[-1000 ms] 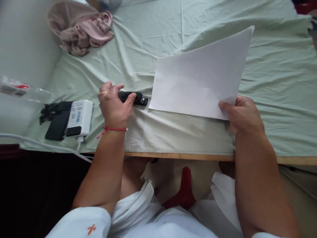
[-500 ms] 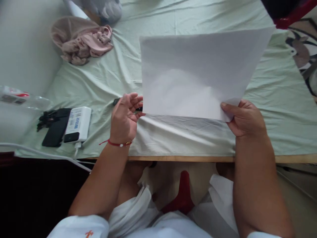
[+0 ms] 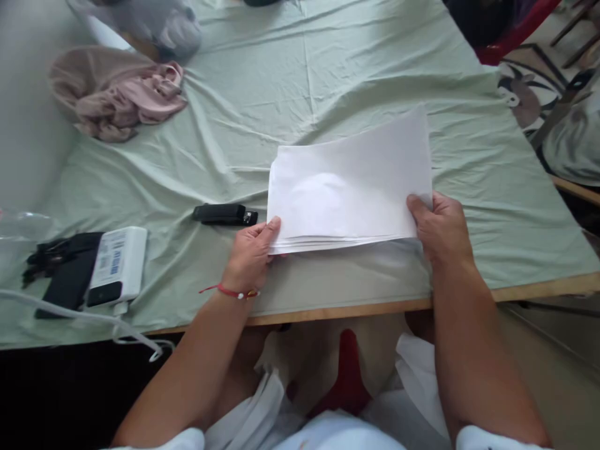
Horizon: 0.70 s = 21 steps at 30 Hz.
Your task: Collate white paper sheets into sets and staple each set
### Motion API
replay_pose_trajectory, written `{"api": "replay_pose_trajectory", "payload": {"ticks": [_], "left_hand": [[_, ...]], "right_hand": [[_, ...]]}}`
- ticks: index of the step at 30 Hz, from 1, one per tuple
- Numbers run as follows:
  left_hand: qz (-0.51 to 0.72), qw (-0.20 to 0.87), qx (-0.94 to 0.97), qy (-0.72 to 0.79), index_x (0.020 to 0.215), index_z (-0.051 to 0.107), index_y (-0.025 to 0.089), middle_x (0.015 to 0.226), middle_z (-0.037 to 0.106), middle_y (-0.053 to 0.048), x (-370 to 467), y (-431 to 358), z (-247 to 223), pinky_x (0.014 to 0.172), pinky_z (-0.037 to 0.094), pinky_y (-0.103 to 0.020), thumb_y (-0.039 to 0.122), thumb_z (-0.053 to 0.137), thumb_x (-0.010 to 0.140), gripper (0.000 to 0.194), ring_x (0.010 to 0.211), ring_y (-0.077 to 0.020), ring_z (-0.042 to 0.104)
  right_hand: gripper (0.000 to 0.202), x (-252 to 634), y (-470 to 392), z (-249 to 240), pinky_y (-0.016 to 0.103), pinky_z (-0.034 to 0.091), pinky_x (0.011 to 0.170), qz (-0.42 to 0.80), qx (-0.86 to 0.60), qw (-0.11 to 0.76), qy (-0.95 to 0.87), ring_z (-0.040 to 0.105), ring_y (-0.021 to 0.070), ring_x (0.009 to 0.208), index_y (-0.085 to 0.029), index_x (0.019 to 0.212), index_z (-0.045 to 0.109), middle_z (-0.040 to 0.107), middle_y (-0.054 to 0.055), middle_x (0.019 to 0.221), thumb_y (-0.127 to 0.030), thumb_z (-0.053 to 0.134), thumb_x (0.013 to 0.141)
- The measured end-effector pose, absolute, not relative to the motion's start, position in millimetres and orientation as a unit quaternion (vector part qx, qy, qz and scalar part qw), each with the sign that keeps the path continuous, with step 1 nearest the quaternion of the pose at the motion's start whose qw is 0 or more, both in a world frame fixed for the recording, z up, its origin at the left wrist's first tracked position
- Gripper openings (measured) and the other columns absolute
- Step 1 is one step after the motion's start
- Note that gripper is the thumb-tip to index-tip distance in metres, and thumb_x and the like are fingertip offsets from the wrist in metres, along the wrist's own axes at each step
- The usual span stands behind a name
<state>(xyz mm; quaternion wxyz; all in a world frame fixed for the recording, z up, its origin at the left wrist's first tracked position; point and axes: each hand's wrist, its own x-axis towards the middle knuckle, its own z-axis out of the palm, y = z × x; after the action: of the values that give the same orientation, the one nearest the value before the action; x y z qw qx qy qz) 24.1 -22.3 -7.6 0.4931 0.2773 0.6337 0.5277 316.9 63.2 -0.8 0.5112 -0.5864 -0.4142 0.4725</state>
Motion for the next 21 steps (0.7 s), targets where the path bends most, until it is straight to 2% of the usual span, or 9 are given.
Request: {"api": "replay_pose_trajectory", "payload": {"ticks": [2,4,6,9,14,18,21], "left_hand": [[0.547,0.489,0.272,0.623,0.068,0.064,0.018,0.058,0.053,0.004,26,-19,-7,0.047,0.036,-0.023,0.062,0.086,0.068,0.049,0.052,-0.01,0.044],[0.571,0.497,0.259,0.6,0.075,0.067,0.019,0.061,0.056,0.005,27,-15,-7,0.054,0.043,-0.023,0.056,0.09,0.064,0.045,0.057,-0.0114,0.05],[0.579,0.509,0.247,0.587,0.078,0.068,0.019,0.062,0.058,0.005,27,-12,-7,0.06,0.047,-0.025,0.053,0.093,0.059,0.047,0.061,-0.0133,0.055],[0.56,0.5,0.246,0.613,0.07,0.063,0.018,0.058,0.054,0.004,26,-13,-10,0.054,0.041,-0.024,0.058,0.093,0.059,0.051,0.057,-0.0118,0.05],[0.558,0.492,0.245,0.622,0.06,0.056,0.019,0.056,0.05,0.005,25,-17,-6,0.049,0.033,-0.023,0.064,0.091,0.062,0.057,0.053,-0.0089,0.041],[0.547,0.521,0.243,0.608,0.07,0.066,0.018,0.056,0.054,0.005,24,-18,4,0.045,0.031,-0.022,0.049,0.095,0.061,0.044,0.05,-0.0085,0.041],[0.527,0.516,0.25,0.628,0.066,0.064,0.018,0.05,0.049,0.006,22,-18,5,0.042,0.026,-0.021,0.042,0.095,0.064,0.039,0.045,-0.0069,0.036]], "right_hand": [[0.022,321,64,-2,0.017,0.046,0.052,0.466,-0.596,0.505,-0.415,0.055,0.0081,0.057,-0.018,0.078,0.072,0.065,-0.004,0.064,-0.032,0.087,0.069],[0.025,326,64,-2,0.018,0.045,0.049,0.475,-0.605,0.493,-0.406,0.054,0.0085,0.056,-0.019,0.082,0.073,0.066,-0.004,0.066,-0.033,0.088,0.068],[0.026,329,63,-1,0.018,0.049,0.053,0.483,-0.614,0.478,-0.401,0.058,0.0092,0.059,-0.018,0.085,0.075,0.07,-0.003,0.071,-0.034,0.088,0.069],[0.018,330,59,0,0.017,0.051,0.059,0.449,-0.636,0.459,-0.427,0.062,0.0084,0.064,-0.019,0.087,0.077,0.072,-0.002,0.076,-0.032,0.083,0.076],[0.013,329,56,1,0.015,0.048,0.057,0.374,-0.657,0.468,-0.458,0.059,0.0059,0.061,-0.02,0.09,0.08,0.074,-0.003,0.079,-0.029,0.078,0.082],[0.016,333,58,-4,0.016,0.051,0.059,0.394,-0.638,0.499,-0.434,0.062,0.0074,0.063,-0.019,0.091,0.082,0.076,-0.002,0.08,-0.027,0.081,0.078],[0.014,332,58,-5,0.016,0.05,0.057,0.396,-0.64,0.496,-0.434,0.061,0.0069,0.062,-0.02,0.089,0.082,0.077,-0.001,0.082,-0.027,0.081,0.078]]}}
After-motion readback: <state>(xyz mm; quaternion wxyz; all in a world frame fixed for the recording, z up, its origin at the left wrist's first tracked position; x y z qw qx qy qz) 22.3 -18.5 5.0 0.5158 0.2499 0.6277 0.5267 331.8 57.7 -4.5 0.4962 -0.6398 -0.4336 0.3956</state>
